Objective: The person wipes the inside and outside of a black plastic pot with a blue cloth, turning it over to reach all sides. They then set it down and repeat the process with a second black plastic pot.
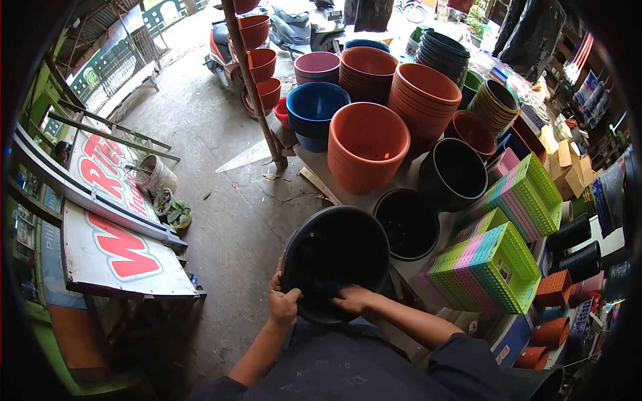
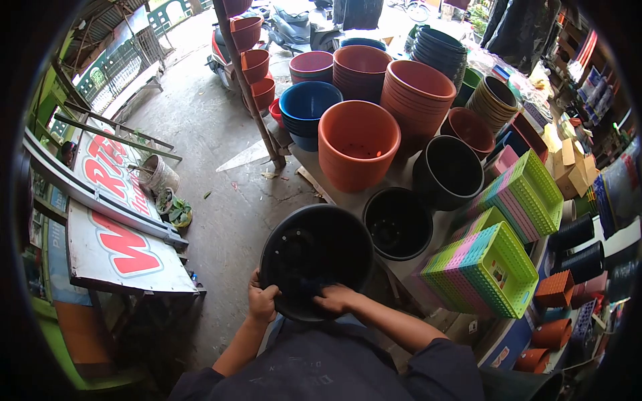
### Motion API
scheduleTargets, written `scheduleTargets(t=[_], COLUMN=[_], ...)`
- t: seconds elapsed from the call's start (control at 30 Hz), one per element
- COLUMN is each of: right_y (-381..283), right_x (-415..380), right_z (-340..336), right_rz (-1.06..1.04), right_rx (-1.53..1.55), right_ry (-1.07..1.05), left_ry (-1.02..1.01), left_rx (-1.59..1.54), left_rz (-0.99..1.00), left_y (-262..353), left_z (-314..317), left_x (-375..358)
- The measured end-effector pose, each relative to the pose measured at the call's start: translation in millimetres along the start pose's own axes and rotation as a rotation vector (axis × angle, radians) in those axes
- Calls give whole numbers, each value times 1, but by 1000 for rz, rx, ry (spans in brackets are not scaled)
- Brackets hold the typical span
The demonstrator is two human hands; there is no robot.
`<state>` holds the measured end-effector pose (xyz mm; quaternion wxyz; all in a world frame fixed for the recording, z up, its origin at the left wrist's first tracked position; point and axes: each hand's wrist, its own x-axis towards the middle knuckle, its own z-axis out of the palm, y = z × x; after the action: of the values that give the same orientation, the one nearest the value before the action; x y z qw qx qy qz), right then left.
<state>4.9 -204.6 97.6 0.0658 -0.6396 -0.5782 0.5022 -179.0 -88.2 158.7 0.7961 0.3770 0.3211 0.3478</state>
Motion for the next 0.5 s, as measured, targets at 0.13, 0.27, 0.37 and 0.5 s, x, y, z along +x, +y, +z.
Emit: scheduleTargets(t=[0.13,0.27,0.37,0.5], right_y=[14,38,75,83], right_x=[-13,-10,2,19], right_z=[-9,-23,-23,-22], right_rz=[20,112,-12,-230], right_rx=[-249,-626,-580,-578], right_ry=[33,-90,633,868], left_ry=[47,-26,-97,-107], left_rx=[33,115,166,89], left_rz=[44,67,16,34], left_y=[2,-13,-13,6], left_z=[13,-2,-3,22], left_x=[-7,-3,0,-3])
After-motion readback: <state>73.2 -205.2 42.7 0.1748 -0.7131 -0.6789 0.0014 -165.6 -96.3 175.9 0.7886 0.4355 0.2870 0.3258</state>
